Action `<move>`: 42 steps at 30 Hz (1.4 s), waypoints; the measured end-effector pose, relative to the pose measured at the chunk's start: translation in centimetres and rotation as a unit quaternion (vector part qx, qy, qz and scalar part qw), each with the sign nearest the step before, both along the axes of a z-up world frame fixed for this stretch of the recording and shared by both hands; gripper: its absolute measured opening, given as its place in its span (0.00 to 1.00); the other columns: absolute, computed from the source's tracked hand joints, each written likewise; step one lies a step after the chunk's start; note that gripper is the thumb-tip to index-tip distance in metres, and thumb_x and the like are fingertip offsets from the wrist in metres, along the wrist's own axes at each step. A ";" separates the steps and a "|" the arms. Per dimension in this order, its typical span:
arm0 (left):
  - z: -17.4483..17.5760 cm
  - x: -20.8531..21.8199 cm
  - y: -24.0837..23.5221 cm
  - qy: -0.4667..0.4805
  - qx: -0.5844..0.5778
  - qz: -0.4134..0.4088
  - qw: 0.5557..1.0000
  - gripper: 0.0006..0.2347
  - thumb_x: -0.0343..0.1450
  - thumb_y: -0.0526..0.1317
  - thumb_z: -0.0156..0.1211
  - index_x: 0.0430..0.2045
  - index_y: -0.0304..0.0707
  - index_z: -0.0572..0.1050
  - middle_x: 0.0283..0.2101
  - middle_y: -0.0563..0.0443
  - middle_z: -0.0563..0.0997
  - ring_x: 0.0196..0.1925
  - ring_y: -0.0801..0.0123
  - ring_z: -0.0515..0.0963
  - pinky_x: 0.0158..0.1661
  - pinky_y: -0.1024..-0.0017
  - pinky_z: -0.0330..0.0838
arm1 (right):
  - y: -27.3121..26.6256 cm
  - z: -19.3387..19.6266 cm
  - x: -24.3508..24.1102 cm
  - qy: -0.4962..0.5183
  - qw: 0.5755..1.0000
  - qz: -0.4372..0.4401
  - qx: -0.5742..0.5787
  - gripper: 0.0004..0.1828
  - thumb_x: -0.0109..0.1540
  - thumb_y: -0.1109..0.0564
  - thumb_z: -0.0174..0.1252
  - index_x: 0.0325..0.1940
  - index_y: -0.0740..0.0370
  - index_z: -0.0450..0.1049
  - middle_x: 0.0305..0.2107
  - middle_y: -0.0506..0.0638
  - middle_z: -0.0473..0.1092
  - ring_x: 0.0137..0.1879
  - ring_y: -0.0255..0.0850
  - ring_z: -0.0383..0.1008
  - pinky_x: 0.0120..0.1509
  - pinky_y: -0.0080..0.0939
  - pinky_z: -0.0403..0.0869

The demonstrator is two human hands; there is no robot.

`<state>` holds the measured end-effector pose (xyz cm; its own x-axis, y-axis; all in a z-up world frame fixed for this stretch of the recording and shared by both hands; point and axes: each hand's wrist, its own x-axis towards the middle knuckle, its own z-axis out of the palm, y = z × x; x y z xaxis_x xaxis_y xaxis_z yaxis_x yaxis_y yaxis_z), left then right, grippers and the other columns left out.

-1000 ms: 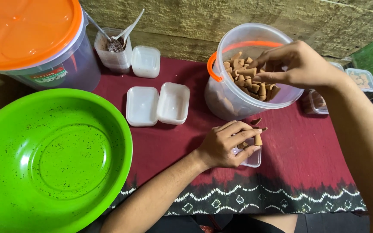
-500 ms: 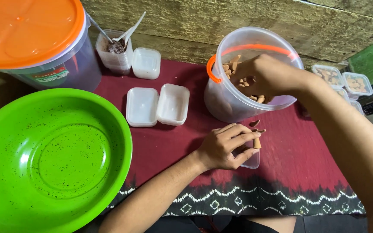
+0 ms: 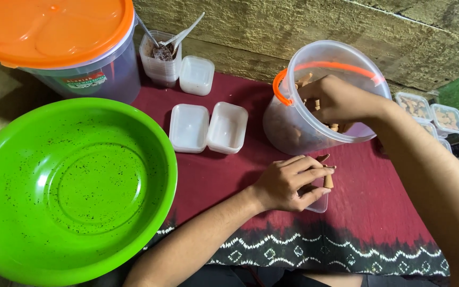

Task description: The person is packing incense cones from a large plastic bucket into small, clear plastic containers.

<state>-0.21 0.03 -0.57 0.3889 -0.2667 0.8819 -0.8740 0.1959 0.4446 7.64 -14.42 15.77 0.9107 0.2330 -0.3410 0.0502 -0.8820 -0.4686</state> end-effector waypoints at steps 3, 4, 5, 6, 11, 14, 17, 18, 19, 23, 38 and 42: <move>-0.1 -0.1 -0.1 0.005 0.000 0.002 1.000 0.10 0.71 0.43 0.63 0.43 0.40 0.78 0.37 0.53 0.77 0.36 0.64 0.80 0.38 0.73 0.78 | -0.5 1.5 -1.9 -0.036 0.996 -0.024 0.083 0.09 0.55 0.66 0.63 0.39 0.68 0.80 0.20 0.58 0.77 0.24 0.41 0.76 0.24 0.45 0.78; 0.1 -0.1 0.2 0.004 0.001 0.000 1.000 0.10 0.71 0.43 0.63 0.43 0.40 0.78 0.37 0.53 0.77 0.36 0.64 0.80 0.38 0.73 0.78 | -2.0 1.0 -1.6 -0.036 0.996 -0.025 0.083 0.09 0.55 0.66 0.63 0.39 0.68 0.80 0.20 0.58 0.77 0.24 0.41 0.76 0.24 0.45 0.78; 0.4 0.0 0.5 -0.010 0.011 -0.017 1.000 0.11 0.71 0.39 0.65 0.45 0.35 0.78 0.39 0.49 0.79 0.38 0.62 0.82 0.41 0.70 0.80 | -3.6 0.5 -1.3 -0.030 0.990 -0.022 0.136 0.06 0.59 0.65 0.62 0.40 0.67 0.78 0.28 0.56 0.78 0.33 0.40 0.78 0.36 0.40 0.79; 0.6 0.1 0.9 -0.025 0.021 -0.035 0.999 0.13 0.71 0.35 0.68 0.47 0.30 0.77 0.41 0.45 0.81 0.40 0.59 0.83 0.45 0.67 0.81 | -5.2 -0.1 -1.0 -0.026 0.981 -0.019 0.189 0.03 0.63 0.64 0.61 0.40 0.65 0.76 0.36 0.54 0.80 0.42 0.38 0.81 0.47 0.35 0.80; 0.8 0.1 0.9 -0.023 0.037 -0.042 0.998 0.13 0.70 0.33 0.68 0.47 0.30 0.77 0.39 0.46 0.80 0.39 0.60 0.82 0.44 0.68 0.80 | -7.6 0.1 -2.0 -0.056 0.970 -0.083 0.222 0.04 0.65 0.69 0.57 0.44 0.69 0.71 0.37 0.59 0.78 0.43 0.43 0.81 0.52 0.39 0.80; 1.3 0.1 1.0 -0.019 0.039 -0.043 0.998 0.11 0.70 0.32 0.68 0.45 0.30 0.77 0.38 0.46 0.79 0.37 0.60 0.81 0.43 0.67 0.79 | -8.5 0.1 -2.4 -0.095 0.964 -0.097 0.227 0.05 0.66 0.68 0.57 0.46 0.70 0.70 0.38 0.60 0.78 0.43 0.44 0.81 0.53 0.40 0.81; 1.4 0.4 0.8 -0.021 0.042 -0.039 0.998 0.10 0.71 0.33 0.68 0.43 0.29 0.77 0.37 0.45 0.79 0.37 0.59 0.81 0.42 0.67 0.80 | -8.9 0.5 -2.8 -0.153 0.965 -0.085 0.198 0.07 0.66 0.67 0.59 0.47 0.70 0.70 0.36 0.59 0.78 0.40 0.40 0.79 0.50 0.36 0.80; 1.4 0.5 0.8 -0.022 0.042 -0.033 0.998 0.11 0.71 0.34 0.69 0.43 0.27 0.77 0.37 0.44 0.80 0.37 0.59 0.82 0.41 0.67 0.80 | -8.8 0.7 -2.9 -0.184 0.966 -0.070 0.166 0.08 0.66 0.67 0.61 0.48 0.71 0.71 0.34 0.58 0.78 0.39 0.39 0.79 0.47 0.35 0.80; 1.3 0.7 0.8 -0.024 0.045 -0.037 0.998 0.11 0.71 0.34 0.69 0.43 0.27 0.77 0.37 0.44 0.80 0.37 0.59 0.82 0.41 0.67 0.80 | -8.6 0.5 -3.0 -0.187 0.965 -0.074 0.169 0.08 0.66 0.67 0.61 0.48 0.71 0.71 0.34 0.58 0.78 0.39 0.39 0.79 0.47 0.35 0.80; 1.6 1.3 0.9 -0.025 0.072 -0.009 0.997 0.12 0.70 0.35 0.69 0.44 0.26 0.78 0.38 0.41 0.81 0.36 0.58 0.82 0.41 0.65 0.80 | -8.7 -1.1 -2.9 -0.243 0.968 -0.046 0.050 0.08 0.66 0.65 0.58 0.49 0.69 0.72 0.34 0.56 0.78 0.36 0.44 0.81 0.41 0.41 0.83; 0.5 2.0 0.4 -0.002 0.104 0.028 0.994 0.11 0.74 0.37 0.57 0.42 0.22 0.78 0.36 0.39 0.81 0.34 0.58 0.83 0.32 0.68 0.82 | -9.3 -0.4 -0.6 -0.172 0.977 0.040 -0.123 0.05 0.69 0.59 0.51 0.39 0.60 0.67 0.27 0.51 0.74 0.26 0.46 0.76 0.30 0.52 0.74; 2.0 2.4 0.5 -0.001 0.102 0.028 0.994 0.13 0.77 0.40 0.52 0.39 0.23 0.78 0.34 0.41 0.80 0.32 0.59 0.83 0.30 0.67 0.80 | -10.4 -1.6 0.5 -0.130 0.945 0.098 -0.283 0.04 0.66 0.55 0.51 0.37 0.51 0.64 0.19 0.49 0.72 0.20 0.50 0.73 0.26 0.53 0.73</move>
<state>2.17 0.54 1.45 0.4066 -0.4180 0.8123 -0.8817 0.0534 0.4688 8.12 -24.81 14.14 0.9387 0.2539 -0.2331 0.2879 -0.9495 0.1250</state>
